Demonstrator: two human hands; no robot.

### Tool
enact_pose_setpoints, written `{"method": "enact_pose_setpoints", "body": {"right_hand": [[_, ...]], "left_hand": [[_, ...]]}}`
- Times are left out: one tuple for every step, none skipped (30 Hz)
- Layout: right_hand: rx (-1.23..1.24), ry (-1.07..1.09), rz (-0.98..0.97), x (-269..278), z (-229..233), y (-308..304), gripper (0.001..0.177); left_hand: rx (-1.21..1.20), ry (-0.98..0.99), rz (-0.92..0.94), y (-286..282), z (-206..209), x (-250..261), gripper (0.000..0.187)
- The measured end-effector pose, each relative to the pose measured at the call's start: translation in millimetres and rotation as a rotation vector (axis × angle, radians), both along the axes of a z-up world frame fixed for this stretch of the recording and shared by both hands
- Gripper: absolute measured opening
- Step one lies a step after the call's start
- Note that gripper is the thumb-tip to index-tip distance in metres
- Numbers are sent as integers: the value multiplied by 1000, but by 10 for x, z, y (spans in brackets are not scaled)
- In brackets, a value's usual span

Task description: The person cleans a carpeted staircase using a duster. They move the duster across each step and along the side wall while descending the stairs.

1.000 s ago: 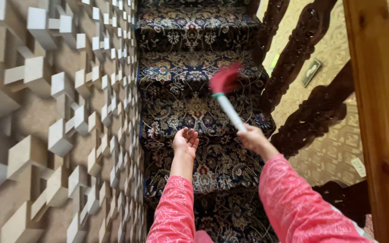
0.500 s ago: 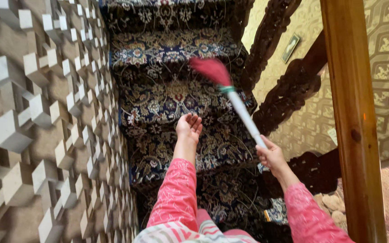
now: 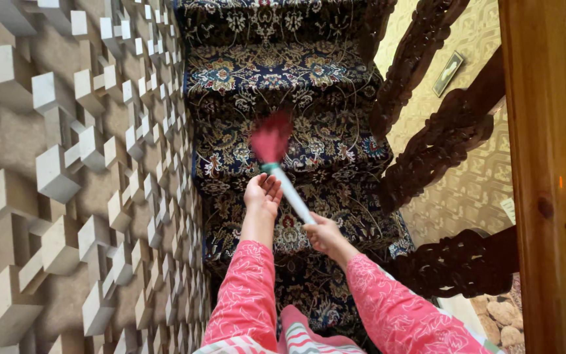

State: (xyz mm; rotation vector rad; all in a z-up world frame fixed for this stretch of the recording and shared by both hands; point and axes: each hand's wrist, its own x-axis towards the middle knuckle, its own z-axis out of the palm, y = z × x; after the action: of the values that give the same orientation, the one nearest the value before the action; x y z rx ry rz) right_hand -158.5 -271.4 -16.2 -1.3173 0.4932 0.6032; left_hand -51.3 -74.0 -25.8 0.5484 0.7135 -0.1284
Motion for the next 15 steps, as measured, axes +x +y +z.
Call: {"method": "enact_pose_setpoints", "body": {"right_hand": [[53,2,40,-41,33,42,70],[37,-63,81,-84,59,21,70],[23,-127,123,-137,74,-36,69],[8,-191,165,-193,79,-104,69],[-122,-222,142,-259,72,-188,68],[-252,-254,118,-329,52,-287,67],[-264,-285,60,-404,14,-401,68],[-276,-316,1,-491,-40,-523,68],[-306,-331,-79,-563,-113,-617,68],[-334,-346,-160,-571,-199,-684,68],[-335,-339,-248,-522,-294,-734,68],[-335,-333,-335,-470,-397,-773,67],[-334,-326,-422,-402,-504,-788,67],[-245,-335,-470,-288,-606,-764,61],[-154,-343,-513,-130,-690,-701,55]], "left_hand": [[0,-3,11,25,-7,3,17],[1,-6,21,52,-6,14,17],[2,-8,33,95,-8,12,18],[3,-13,30,120,-12,0,17],[4,-19,27,120,-12,-7,17],[5,-25,24,123,-13,-16,17],[2,-24,20,132,-22,-28,18],[0,-24,16,145,-34,-43,18],[-1,-26,14,185,-40,-52,18],[-3,-21,25,232,-47,-68,18],[-5,-14,32,268,-62,-101,18],[-8,-6,40,308,-77,-136,18],[-6,3,48,367,-92,-174,18],[-3,13,55,432,-107,-217,18],[0,22,66,511,-115,-258,18]]}}
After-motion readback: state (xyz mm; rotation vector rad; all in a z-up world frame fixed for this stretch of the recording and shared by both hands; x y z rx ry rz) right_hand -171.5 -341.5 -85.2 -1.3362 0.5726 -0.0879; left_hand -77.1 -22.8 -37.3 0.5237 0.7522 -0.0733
